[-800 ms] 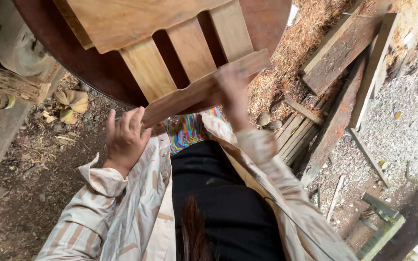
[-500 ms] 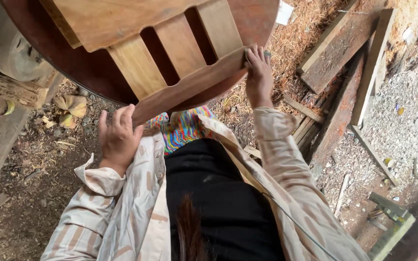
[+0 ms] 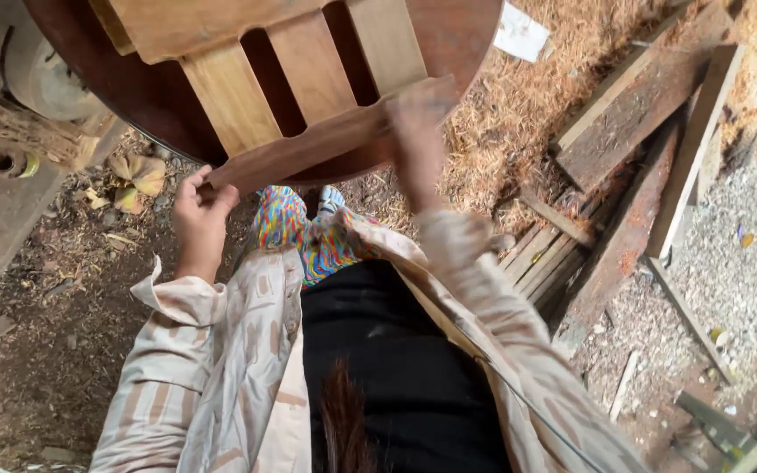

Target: The person sands a wooden piece with cutouts using a sanding block. They work on the top surface and edges, then flip the piece over to sand the other side.

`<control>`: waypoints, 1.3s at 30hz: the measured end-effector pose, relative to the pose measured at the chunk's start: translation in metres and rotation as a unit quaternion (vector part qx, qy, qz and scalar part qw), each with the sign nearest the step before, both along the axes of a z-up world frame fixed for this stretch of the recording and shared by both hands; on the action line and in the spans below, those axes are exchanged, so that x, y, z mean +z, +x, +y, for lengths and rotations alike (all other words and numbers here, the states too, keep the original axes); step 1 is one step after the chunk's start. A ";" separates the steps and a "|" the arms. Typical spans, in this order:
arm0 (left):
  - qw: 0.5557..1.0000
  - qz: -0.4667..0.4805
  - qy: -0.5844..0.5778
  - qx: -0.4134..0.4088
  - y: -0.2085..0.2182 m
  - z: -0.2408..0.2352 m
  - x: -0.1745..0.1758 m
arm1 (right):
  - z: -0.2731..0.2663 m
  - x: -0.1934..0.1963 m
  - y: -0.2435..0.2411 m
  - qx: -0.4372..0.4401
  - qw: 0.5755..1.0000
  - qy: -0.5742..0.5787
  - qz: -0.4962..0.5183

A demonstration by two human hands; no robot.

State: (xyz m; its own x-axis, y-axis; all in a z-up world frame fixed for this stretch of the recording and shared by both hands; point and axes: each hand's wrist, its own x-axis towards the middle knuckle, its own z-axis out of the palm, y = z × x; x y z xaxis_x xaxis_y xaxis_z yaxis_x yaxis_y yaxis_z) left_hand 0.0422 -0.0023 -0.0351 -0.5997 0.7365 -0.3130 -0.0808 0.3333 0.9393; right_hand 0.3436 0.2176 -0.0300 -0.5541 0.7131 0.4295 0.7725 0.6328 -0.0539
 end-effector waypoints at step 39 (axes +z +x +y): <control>0.896 0.253 -0.352 -0.102 -0.140 -0.194 -0.058 | -0.056 -0.032 -0.065 -0.012 0.999 -0.041 0.020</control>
State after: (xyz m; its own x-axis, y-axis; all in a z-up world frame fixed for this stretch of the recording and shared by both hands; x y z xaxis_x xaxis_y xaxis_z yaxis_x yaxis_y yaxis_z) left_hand -0.0976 -0.1968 -0.0932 -0.6709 0.5741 -0.4694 0.4253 0.8164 0.3907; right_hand 0.2785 0.1619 -0.0616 -0.5202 0.7597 0.3903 0.7832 0.6066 -0.1368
